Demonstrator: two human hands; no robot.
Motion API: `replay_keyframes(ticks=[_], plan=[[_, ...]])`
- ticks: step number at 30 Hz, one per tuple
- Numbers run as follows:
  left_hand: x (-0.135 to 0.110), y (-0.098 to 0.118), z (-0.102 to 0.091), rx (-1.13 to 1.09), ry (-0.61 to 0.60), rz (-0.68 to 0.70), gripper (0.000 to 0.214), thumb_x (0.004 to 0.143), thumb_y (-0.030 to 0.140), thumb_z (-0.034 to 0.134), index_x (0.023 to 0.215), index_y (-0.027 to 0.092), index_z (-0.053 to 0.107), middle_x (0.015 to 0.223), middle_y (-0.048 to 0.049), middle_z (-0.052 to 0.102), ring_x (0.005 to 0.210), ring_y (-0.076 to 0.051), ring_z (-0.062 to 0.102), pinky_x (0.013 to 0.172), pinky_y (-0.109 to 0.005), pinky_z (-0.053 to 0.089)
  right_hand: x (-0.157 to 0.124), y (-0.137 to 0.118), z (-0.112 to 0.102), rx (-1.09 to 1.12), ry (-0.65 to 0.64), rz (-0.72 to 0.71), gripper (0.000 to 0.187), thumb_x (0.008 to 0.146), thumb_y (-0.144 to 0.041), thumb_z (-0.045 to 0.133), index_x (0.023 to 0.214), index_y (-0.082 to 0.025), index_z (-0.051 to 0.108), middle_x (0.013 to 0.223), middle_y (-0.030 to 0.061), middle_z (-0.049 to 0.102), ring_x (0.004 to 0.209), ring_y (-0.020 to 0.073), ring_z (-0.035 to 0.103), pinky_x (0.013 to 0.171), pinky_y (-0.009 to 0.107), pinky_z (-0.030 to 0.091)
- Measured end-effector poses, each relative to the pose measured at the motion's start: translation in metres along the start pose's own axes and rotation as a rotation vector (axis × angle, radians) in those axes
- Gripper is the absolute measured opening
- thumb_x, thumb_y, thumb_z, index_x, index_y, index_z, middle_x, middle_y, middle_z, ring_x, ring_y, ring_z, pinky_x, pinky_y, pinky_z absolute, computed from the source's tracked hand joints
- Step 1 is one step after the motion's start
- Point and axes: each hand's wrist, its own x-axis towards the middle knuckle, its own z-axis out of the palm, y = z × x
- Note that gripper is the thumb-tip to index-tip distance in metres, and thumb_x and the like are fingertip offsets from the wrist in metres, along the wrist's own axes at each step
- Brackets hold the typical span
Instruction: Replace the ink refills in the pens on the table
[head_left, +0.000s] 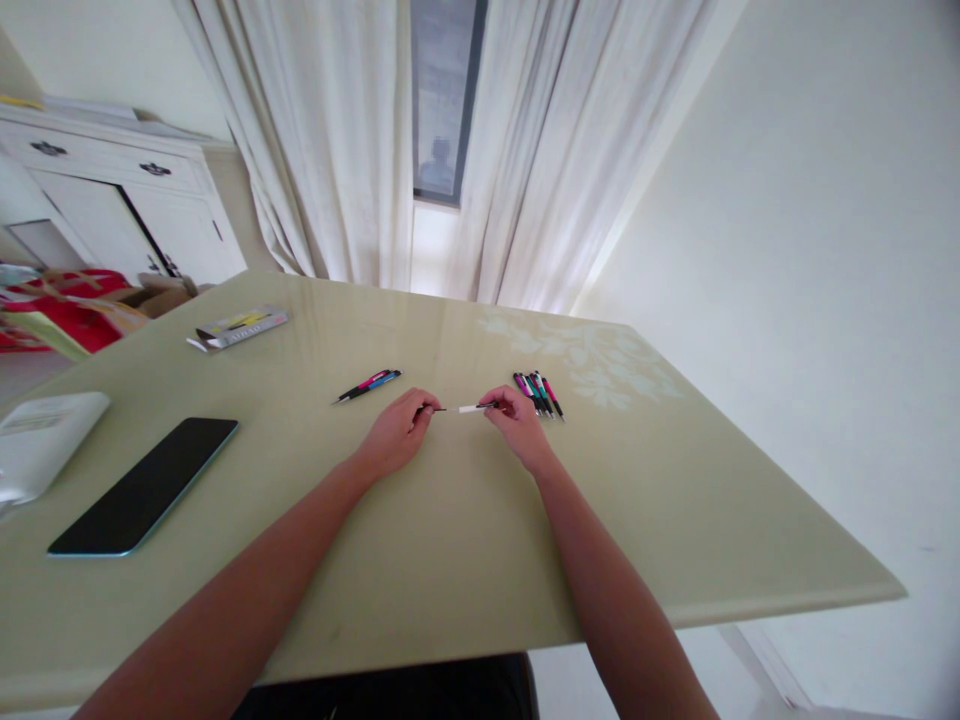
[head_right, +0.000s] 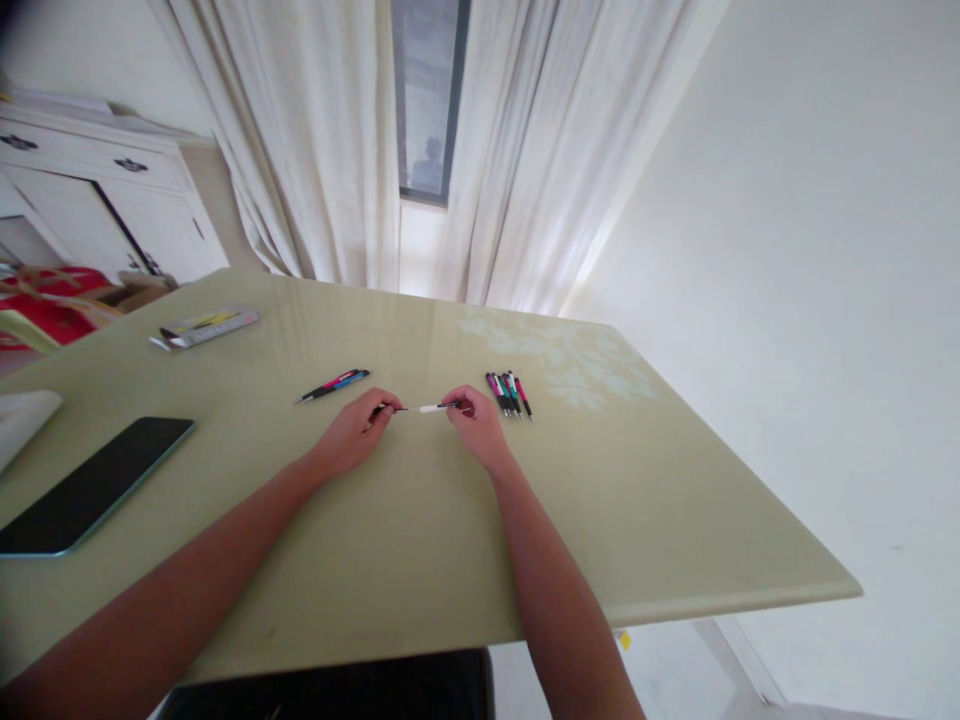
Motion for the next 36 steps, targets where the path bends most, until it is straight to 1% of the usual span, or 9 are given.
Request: replay_keyframes(ticks=[8,11,15,18,22,26,30,33,36], plan=[[0.001,-0.005,0.003,-0.082,0.027,-0.035,0.013,0.096,0.032,0.054,0.098,0.02,0.06,0.097,-0.0043,0.065,0.088,-0.018,0.062,0.076,-0.03,0.052,0.002,0.006,-0.003,0.223,0.044,0.122,0.01,0.072,-0.024,0.072,0.081,-0.021,0.071,0.078,-0.0001,0.069,0.076,0.0164,0.062,0.075,0.029,0.049],[0.001,-0.005,0.004,-0.086,0.045,-0.054,0.014,0.096,0.032,0.053,0.097,0.02,0.06,0.096,-0.0043,0.065,0.087,-0.018,0.062,0.076,-0.03,0.051,0.003,0.009,-0.004,0.433,0.084,0.203,0.012,0.069,-0.022,0.075,0.081,-0.021,0.071,0.077,-0.0009,0.07,0.076,0.0154,0.064,0.074,0.028,0.052],[0.001,-0.004,0.003,-0.101,0.063,-0.098,0.017,0.097,0.035,0.051,0.097,0.02,0.059,0.091,-0.0033,0.066,0.082,-0.018,0.061,0.073,-0.029,0.049,0.008,0.011,-0.014,0.798,0.231,0.319,0.02,0.068,-0.022,0.078,0.085,-0.023,0.068,0.083,-0.0018,0.072,0.073,0.0124,0.067,0.07,0.024,0.055],[0.001,-0.004,0.003,-0.107,0.059,-0.127,0.019,0.098,0.037,0.049,0.097,0.021,0.058,0.086,-0.0017,0.065,0.077,-0.017,0.06,0.069,-0.028,0.046,0.012,0.014,-0.024,0.866,0.366,0.336,0.022,0.068,-0.022,0.078,0.087,-0.023,0.066,0.091,-0.0004,0.074,0.074,0.0119,0.067,0.068,0.024,0.055],[0.001,-0.006,0.003,-0.105,0.035,-0.134,0.02,0.098,0.038,0.05,0.099,0.021,0.058,0.083,-0.0005,0.065,0.074,-0.016,0.059,0.068,-0.028,0.044,0.014,0.02,-0.024,0.578,0.45,0.279,0.023,0.066,-0.029,0.08,0.083,-0.022,0.066,0.087,0.0013,0.074,0.071,0.0134,0.064,0.064,0.025,0.05],[-0.001,-0.005,0.005,-0.086,-0.003,-0.127,0.02,0.097,0.039,0.052,0.101,0.021,0.06,0.092,-0.0022,0.07,0.075,-0.016,0.061,0.07,-0.029,0.044,0.008,0.024,-0.01,0.019,0.336,0.166,0.017,0.073,-0.034,0.075,0.081,-0.02,0.069,0.075,0.0012,0.069,0.068,0.0167,0.062,0.067,0.029,0.047],[-0.001,0.0,0.006,-0.039,-0.036,-0.152,0.023,0.096,0.042,0.056,0.099,0.021,0.063,0.091,-0.0027,0.073,0.071,-0.017,0.062,0.067,-0.029,0.044,0.003,0.027,0.001,-0.467,0.264,0.12,0.005,0.081,-0.024,0.067,0.08,-0.019,0.067,0.074,0.0008,0.067,0.066,0.0173,0.06,0.07,0.031,0.045],[-0.001,0.002,0.007,0.016,-0.065,-0.156,0.027,0.097,0.046,0.056,0.09,0.021,0.064,0.084,-0.0023,0.072,0.072,-0.018,0.063,0.067,-0.029,0.043,0.003,0.027,0.002,-0.592,0.218,0.07,0.003,0.084,-0.022,0.065,0.083,-0.019,0.066,0.084,0.0036,0.068,0.073,0.0184,0.061,0.075,0.032,0.047],[0.0,0.003,0.006,0.039,-0.074,-0.156,0.032,0.097,0.049,0.055,0.087,0.021,0.065,0.083,-0.0023,0.072,0.074,-0.019,0.063,0.067,-0.029,0.042,0.001,0.018,0.003,-0.566,0.197,-0.062,0.014,0.09,-0.032,0.065,0.089,-0.019,0.069,0.096,0.0075,0.068,0.085,0.0204,0.062,0.083,0.034,0.047]])
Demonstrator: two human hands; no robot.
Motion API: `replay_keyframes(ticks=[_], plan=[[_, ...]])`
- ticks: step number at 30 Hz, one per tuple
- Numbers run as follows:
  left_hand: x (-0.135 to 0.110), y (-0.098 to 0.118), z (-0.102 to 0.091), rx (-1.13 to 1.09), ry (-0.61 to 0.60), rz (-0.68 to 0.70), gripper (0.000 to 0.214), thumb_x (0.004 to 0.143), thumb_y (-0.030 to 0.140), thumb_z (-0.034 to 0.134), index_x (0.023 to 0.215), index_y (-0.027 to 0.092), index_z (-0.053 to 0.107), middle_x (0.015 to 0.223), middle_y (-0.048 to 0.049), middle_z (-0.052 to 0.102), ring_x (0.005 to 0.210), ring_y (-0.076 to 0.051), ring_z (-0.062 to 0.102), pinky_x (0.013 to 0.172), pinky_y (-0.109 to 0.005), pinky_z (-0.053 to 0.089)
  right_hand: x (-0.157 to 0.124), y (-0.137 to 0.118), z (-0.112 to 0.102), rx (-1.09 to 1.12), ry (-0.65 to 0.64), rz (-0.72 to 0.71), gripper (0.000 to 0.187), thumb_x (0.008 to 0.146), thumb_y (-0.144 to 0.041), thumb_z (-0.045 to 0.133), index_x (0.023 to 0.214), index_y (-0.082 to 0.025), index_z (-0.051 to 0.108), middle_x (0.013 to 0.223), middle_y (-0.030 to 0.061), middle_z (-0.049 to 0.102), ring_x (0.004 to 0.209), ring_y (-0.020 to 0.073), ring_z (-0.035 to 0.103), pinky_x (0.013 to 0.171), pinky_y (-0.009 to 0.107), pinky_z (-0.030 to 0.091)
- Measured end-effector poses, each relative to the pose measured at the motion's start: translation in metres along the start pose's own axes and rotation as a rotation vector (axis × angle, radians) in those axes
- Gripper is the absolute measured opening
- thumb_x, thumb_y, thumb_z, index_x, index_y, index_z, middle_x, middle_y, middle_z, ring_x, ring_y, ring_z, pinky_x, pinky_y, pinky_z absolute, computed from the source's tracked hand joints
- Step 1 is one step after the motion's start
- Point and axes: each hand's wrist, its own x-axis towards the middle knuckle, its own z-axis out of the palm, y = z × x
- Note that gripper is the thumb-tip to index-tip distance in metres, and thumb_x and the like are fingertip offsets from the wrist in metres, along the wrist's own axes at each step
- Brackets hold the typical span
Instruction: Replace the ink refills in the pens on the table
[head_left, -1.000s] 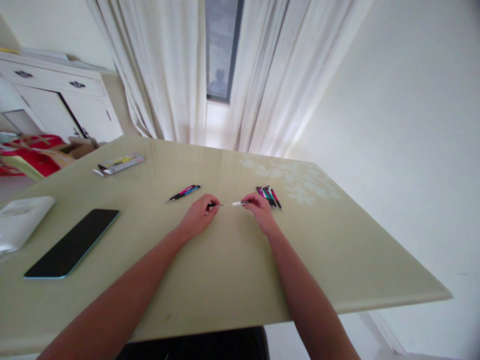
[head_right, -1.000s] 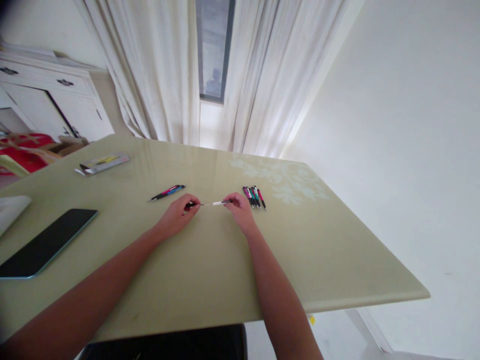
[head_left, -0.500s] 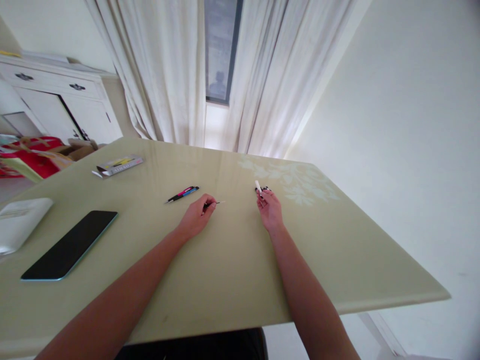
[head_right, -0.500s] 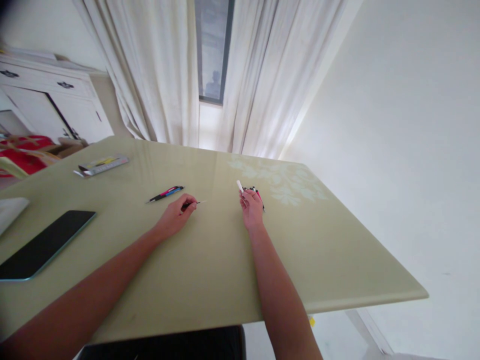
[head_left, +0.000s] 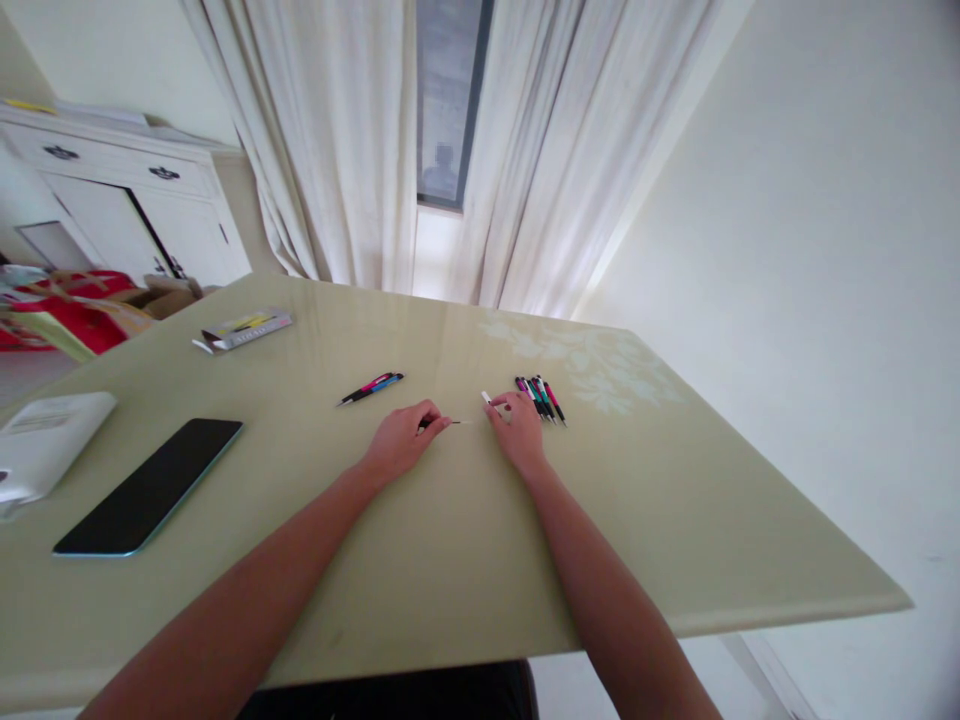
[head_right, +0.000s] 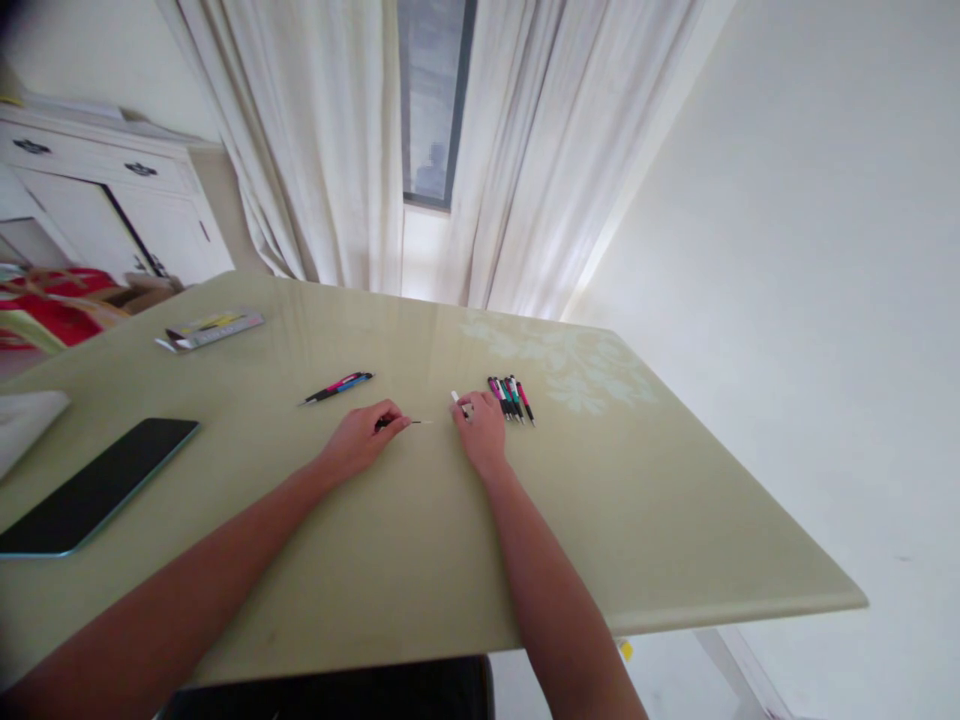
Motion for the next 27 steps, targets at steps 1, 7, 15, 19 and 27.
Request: replay_keyframes(ticks=[1,7,15,19,27], plan=[[0.0,0.0,0.0,-0.002,0.002,0.0,0.032,0.097,0.049,0.055,0.087,0.021,0.065,0.083,-0.0023,0.072,0.074,-0.019,0.063,0.067,-0.029,0.041,-0.001,-0.005,-0.001,0.058,-0.023,-0.043,0.018,0.092,-0.036,0.063,0.092,-0.02,0.07,0.098,0.0076,0.068,0.086,0.02,0.062,0.083,0.033,0.048],[0.0,0.003,-0.002,-0.04,-0.004,0.04,0.034,0.098,0.049,0.052,0.086,0.02,0.063,0.077,-0.0011,0.069,0.069,-0.018,0.059,0.065,-0.029,0.039,-0.009,-0.032,-0.004,0.313,-0.308,-0.135,0.018,0.093,-0.036,0.064,0.087,-0.02,0.071,0.082,0.0018,0.071,0.076,0.016,0.062,0.066,0.025,0.045],[0.005,-0.008,-0.001,0.068,0.142,-0.116,0.033,0.1,0.047,0.046,0.083,0.021,0.058,0.073,-0.0016,0.064,0.067,-0.02,0.058,0.064,-0.03,0.039,0.0,-0.012,-0.015,0.214,-0.076,-0.011,0.019,0.091,-0.036,0.063,0.081,-0.02,0.066,0.073,0.0014,0.065,0.066,0.016,0.056,0.063,0.027,0.042],[0.007,-0.016,0.004,-0.001,0.146,-0.052,0.018,0.099,0.037,0.05,0.094,0.022,0.058,0.087,-0.0042,0.069,0.082,-0.022,0.064,0.076,-0.034,0.049,-0.007,-0.021,-0.004,-0.019,-0.064,-0.006,0.015,0.088,-0.028,0.064,0.075,-0.02,0.062,0.074,0.002,0.065,0.066,0.0166,0.055,0.067,0.029,0.04],[0.003,-0.011,0.008,0.003,0.048,0.199,0.013,0.099,0.025,0.052,0.103,0.02,0.064,0.102,-0.0063,0.064,0.097,-0.021,0.063,0.09,-0.036,0.051,-0.015,-0.036,0.013,-0.059,-0.201,-0.113,0.022,0.094,-0.036,0.064,0.08,-0.02,0.067,0.079,0.0034,0.068,0.073,0.0178,0.059,0.073,0.03,0.042]])
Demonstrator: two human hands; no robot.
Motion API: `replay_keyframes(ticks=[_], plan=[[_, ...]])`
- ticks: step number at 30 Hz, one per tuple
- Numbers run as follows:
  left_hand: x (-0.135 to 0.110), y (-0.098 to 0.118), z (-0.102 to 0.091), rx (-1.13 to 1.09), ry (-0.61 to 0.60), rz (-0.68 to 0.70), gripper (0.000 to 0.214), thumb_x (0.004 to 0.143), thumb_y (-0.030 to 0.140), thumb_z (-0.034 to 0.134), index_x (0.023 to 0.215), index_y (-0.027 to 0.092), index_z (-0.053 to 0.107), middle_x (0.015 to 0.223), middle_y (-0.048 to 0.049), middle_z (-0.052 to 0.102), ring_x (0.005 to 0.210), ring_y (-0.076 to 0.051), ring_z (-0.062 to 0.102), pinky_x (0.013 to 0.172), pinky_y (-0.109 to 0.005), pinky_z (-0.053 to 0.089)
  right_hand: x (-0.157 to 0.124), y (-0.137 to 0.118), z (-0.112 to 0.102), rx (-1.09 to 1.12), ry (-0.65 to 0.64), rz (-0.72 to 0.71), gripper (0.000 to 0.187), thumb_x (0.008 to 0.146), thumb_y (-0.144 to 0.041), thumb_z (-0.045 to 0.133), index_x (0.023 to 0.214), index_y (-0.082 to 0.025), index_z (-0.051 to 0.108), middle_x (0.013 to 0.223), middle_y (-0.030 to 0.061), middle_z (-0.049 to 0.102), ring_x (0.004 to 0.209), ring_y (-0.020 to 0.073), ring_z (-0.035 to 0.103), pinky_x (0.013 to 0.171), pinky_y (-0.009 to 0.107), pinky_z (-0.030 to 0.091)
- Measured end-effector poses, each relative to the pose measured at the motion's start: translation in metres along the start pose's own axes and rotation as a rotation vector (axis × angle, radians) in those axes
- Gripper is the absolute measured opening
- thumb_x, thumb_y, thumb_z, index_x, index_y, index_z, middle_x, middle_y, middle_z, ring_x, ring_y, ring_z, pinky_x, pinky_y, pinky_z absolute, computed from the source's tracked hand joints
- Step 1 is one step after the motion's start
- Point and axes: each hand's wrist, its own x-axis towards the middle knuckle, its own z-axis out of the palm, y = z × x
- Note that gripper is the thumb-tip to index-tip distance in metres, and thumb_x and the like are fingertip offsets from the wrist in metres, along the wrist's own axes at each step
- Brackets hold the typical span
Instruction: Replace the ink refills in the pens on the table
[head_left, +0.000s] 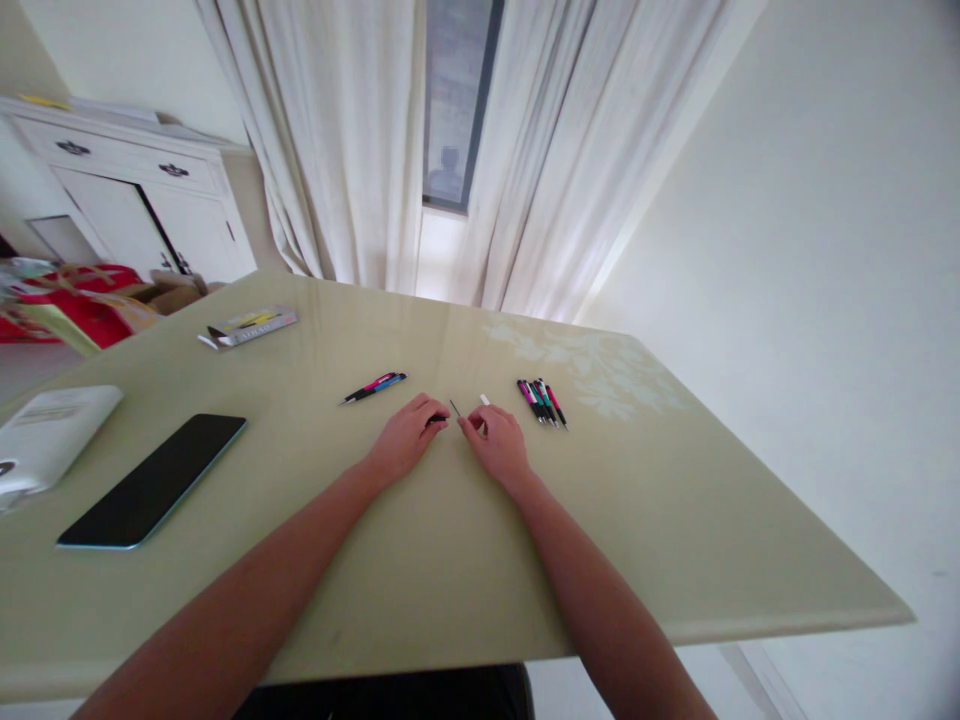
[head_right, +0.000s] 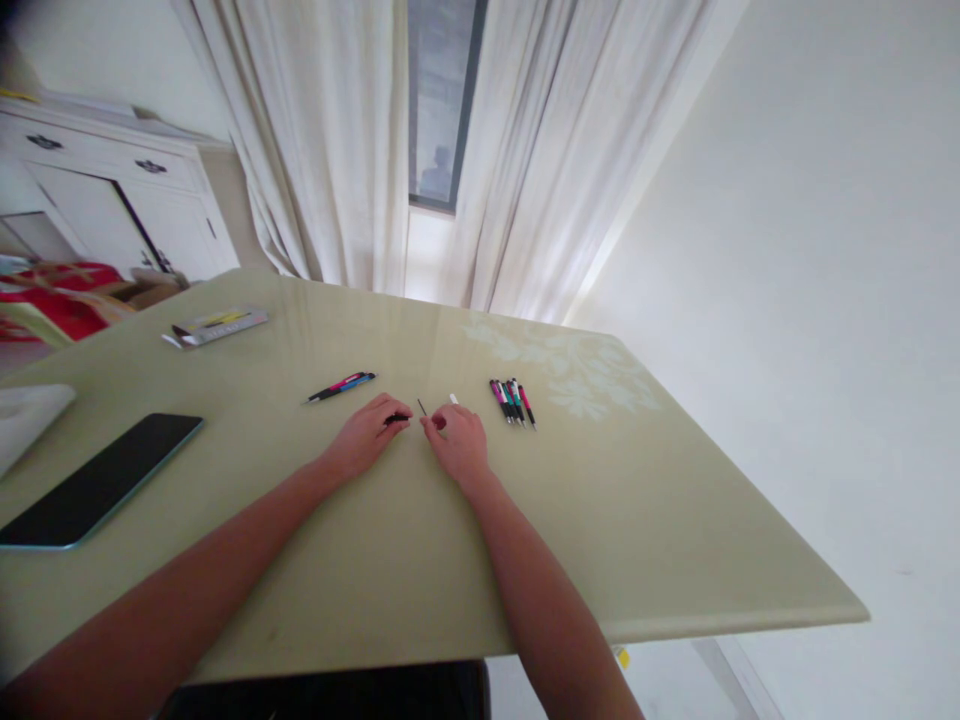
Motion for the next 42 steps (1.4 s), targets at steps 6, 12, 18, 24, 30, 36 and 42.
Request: replay_keyframes(ticks=[6,12,18,24,30,36,42], plan=[[0.0,0.004,-0.006,-0.014,0.006,0.11,0.011,0.097,0.028,0.061,0.101,0.021,0.069,0.097,-0.0054,0.069,0.097,-0.022,0.063,0.09,-0.036,0.049,-0.003,-0.003,0.002,0.215,-0.119,-0.115,0.019,0.099,-0.035,0.061,0.093,-0.021,0.073,0.083,0.0007,0.068,0.073,0.0146,0.059,0.07,0.026,0.043],[0.0,0.005,-0.006,0.054,0.018,0.096,0.009,0.096,0.023,0.062,0.097,0.023,0.07,0.097,-0.0044,0.074,0.096,-0.023,0.064,0.092,-0.039,0.047,-0.003,-0.002,0.001,0.269,-0.117,-0.094,0.012,0.093,-0.033,0.068,0.096,-0.022,0.074,0.084,0.0002,0.07,0.069,0.0142,0.058,0.069,0.027,0.046],[0.0,0.007,-0.006,0.127,0.009,0.143,0.016,0.094,0.014,0.058,0.095,0.024,0.072,0.096,-0.0045,0.074,0.097,-0.024,0.063,0.092,-0.04,0.043,-0.003,-0.003,0.001,0.198,-0.171,-0.104,0.013,0.095,-0.032,0.066,0.093,-0.023,0.075,0.082,0.0003,0.069,0.071,0.0147,0.06,0.071,0.028,0.046],[0.001,0.002,-0.004,0.137,0.012,0.134,0.016,0.092,0.012,0.059,0.091,0.023,0.07,0.097,-0.0047,0.072,0.097,-0.023,0.061,0.09,-0.039,0.043,-0.003,-0.004,-0.001,0.185,-0.162,-0.117,0.011,0.094,-0.027,0.066,0.095,-0.021,0.074,0.084,0.0013,0.07,0.072,0.0147,0.06,0.071,0.026,0.044],[0.001,0.0,-0.003,0.128,-0.008,0.107,0.015,0.091,0.013,0.061,0.092,0.023,0.072,0.097,-0.0052,0.071,0.097,-0.024,0.061,0.092,-0.04,0.044,-0.003,-0.001,0.001,0.158,-0.176,-0.126,0.012,0.095,-0.025,0.063,0.095,-0.022,0.074,0.085,0.0014,0.069,0.074,0.0149,0.061,0.072,0.026,0.044],[0.001,-0.002,-0.002,0.168,-0.017,0.039,0.018,0.089,0.011,0.059,0.094,0.023,0.071,0.099,-0.0059,0.071,0.097,-0.025,0.061,0.091,-0.041,0.045,-0.004,0.0,-0.001,0.135,-0.172,-0.161,0.013,0.096,-0.03,0.064,0.097,-0.022,0.074,0.088,0.0018,0.07,0.077,0.0159,0.062,0.078,0.028,0.046],[0.001,-0.003,0.0,0.221,0.017,-0.088,0.016,0.092,0.016,0.058,0.102,0.022,0.068,0.106,-0.0076,0.071,0.1,-0.029,0.06,0.089,-0.043,0.045,-0.006,-0.002,-0.002,0.052,-0.199,-0.288,0.015,0.095,-0.031,0.066,0.108,-0.025,0.072,0.103,0.0051,0.069,0.101,0.0209,0.063,0.096,0.034,0.045]])
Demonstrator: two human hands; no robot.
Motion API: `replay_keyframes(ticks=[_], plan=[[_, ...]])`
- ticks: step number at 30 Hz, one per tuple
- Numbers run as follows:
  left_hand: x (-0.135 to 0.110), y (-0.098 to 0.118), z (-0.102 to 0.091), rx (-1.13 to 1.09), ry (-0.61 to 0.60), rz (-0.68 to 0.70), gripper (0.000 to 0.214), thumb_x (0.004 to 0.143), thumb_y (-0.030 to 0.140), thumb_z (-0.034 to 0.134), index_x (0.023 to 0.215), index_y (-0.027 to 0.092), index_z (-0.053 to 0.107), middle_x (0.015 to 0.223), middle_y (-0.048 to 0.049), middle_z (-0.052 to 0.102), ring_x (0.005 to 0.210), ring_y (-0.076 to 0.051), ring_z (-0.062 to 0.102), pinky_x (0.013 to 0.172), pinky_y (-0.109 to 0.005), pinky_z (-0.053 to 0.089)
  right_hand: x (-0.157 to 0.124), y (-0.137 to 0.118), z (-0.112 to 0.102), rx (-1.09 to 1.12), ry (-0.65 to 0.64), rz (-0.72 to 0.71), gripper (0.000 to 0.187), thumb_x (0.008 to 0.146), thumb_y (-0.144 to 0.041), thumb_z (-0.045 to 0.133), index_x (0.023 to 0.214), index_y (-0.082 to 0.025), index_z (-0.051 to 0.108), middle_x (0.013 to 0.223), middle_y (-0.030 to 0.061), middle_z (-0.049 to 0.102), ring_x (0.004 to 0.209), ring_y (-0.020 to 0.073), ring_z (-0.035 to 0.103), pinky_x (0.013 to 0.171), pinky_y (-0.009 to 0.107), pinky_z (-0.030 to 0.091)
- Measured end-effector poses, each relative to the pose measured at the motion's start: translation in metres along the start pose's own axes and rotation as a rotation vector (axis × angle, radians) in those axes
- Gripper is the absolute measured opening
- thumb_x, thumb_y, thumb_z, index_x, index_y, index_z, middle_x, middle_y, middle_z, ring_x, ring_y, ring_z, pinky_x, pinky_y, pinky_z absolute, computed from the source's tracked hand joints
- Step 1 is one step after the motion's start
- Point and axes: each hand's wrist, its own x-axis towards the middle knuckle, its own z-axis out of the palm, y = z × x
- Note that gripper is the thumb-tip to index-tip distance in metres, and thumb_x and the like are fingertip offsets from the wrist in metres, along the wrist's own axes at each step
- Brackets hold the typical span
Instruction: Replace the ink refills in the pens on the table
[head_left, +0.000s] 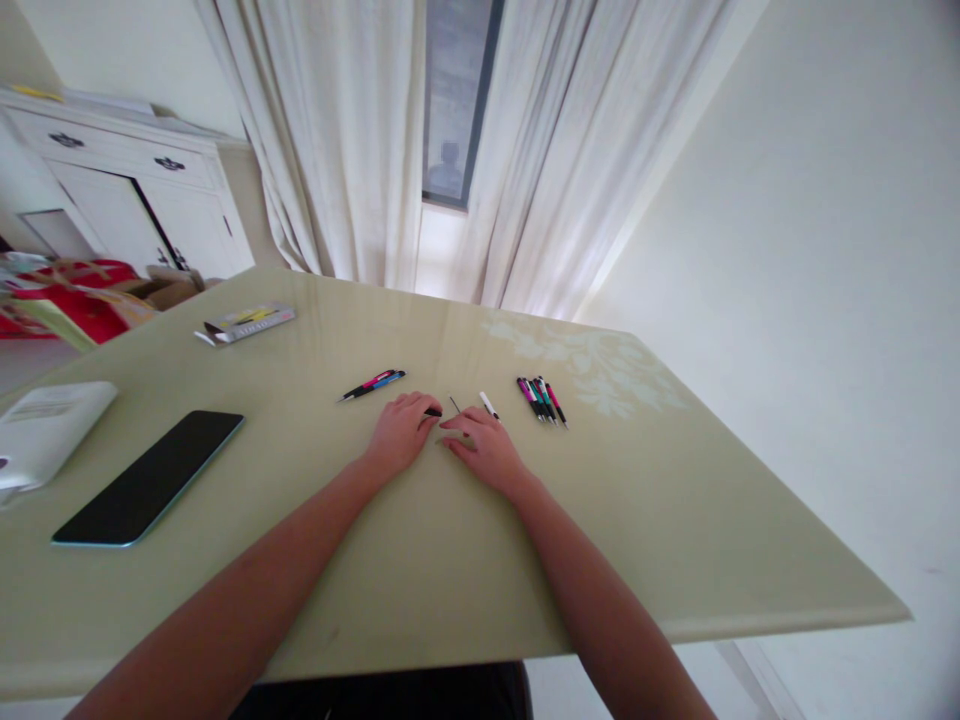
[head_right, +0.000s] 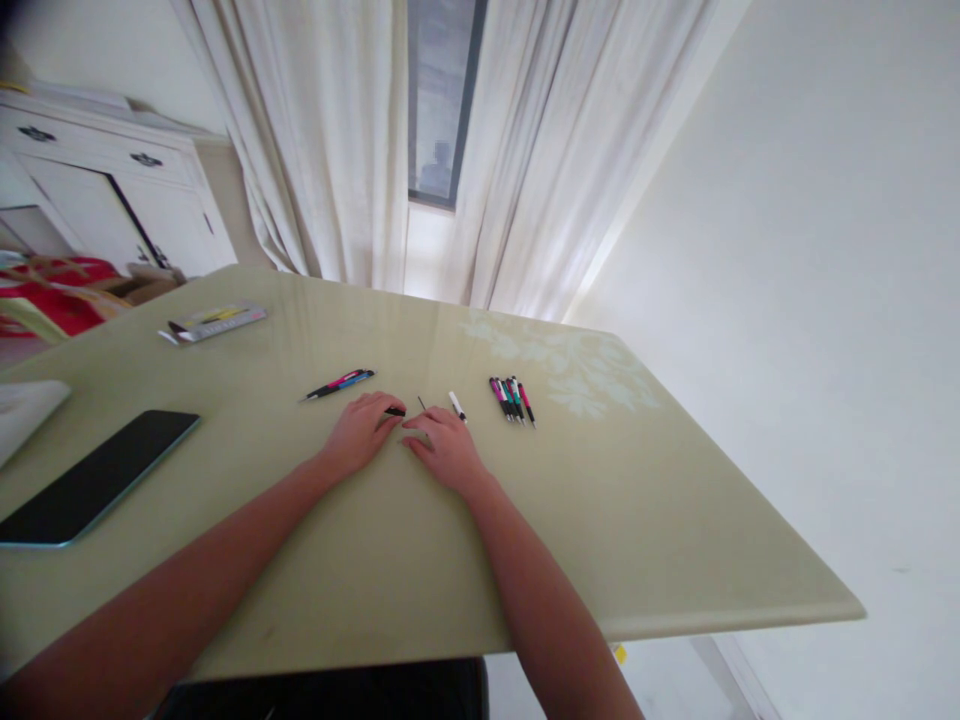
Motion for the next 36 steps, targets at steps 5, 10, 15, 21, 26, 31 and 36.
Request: replay_keyframes(ticks=[5,10,15,21,26,31,36], plan=[[-0.001,0.0,0.002,0.049,-0.01,-0.022,0.014,0.095,0.021,0.057,0.104,0.022,0.068,0.109,-0.0086,0.07,0.104,-0.03,0.059,0.089,-0.044,0.044,0.002,-0.002,0.003,-0.078,-0.04,-0.01,0.011,0.098,-0.019,0.059,0.097,-0.022,0.07,0.103,0.0064,0.067,0.103,0.0219,0.061,0.097,0.036,0.044],[0.0,0.0,0.0,0.034,-0.062,0.0,0.014,0.097,0.024,0.056,0.105,0.022,0.067,0.11,-0.0073,0.07,0.104,-0.028,0.06,0.09,-0.042,0.044,0.004,0.005,0.003,-0.165,0.065,0.126,0.012,0.1,-0.016,0.053,0.1,-0.02,0.065,0.105,0.0082,0.068,0.102,0.0233,0.06,0.093,0.036,0.044],[0.001,0.003,0.0,0.004,-0.146,0.064,0.016,0.099,0.024,0.053,0.106,0.022,0.067,0.116,-0.0061,0.069,0.107,-0.026,0.061,0.093,-0.042,0.044,0.004,0.009,0.006,-0.16,-0.004,0.054,0.011,0.1,-0.016,0.054,0.1,-0.021,0.063,0.103,0.0069,0.07,0.1,0.022,0.061,0.094,0.035,0.044],[0.0,0.003,0.001,0.042,-0.157,0.03,0.018,0.1,0.021,0.051,0.112,0.019,0.065,0.117,-0.0084,0.069,0.11,-0.026,0.061,0.096,-0.042,0.045,0.005,0.002,0.011,-0.023,-0.008,-0.027,0.012,0.101,-0.015,0.053,0.1,-0.02,0.064,0.102,0.0061,0.069,0.101,0.02,0.06,0.096,0.034,0.044],[-0.001,0.005,0.0,0.069,-0.166,0.08,0.017,0.101,0.022,0.051,0.11,0.019,0.065,0.113,-0.0079,0.07,0.106,-0.027,0.061,0.093,-0.042,0.046,0.004,0.005,0.007,-0.069,0.118,0.114,0.011,0.1,-0.016,0.054,0.097,-0.019,0.064,0.097,0.0055,0.068,0.096,0.0204,0.059,0.092,0.033,0.045],[0.002,0.004,-0.001,-0.001,-0.181,0.117,0.013,0.098,0.024,0.056,0.104,0.019,0.068,0.106,-0.0074,0.07,0.101,-0.024,0.063,0.092,-0.038,0.048,0.005,0.007,0.006,-0.149,0.079,0.168,0.01,0.098,-0.015,0.056,0.097,-0.019,0.065,0.091,0.0038,0.067,0.09,0.0199,0.059,0.086,0.031,0.046],[0.002,0.004,-0.002,-0.046,-0.168,0.102,0.014,0.097,0.024,0.057,0.103,0.02,0.07,0.104,-0.0067,0.07,0.099,-0.023,0.064,0.092,-0.036,0.049,0.008,0.005,0.008,-0.213,0.049,0.153,0.013,0.099,-0.018,0.057,0.098,-0.021,0.069,0.094,0.0044,0.068,0.094,0.0196,0.061,0.088,0.032,0.047]])
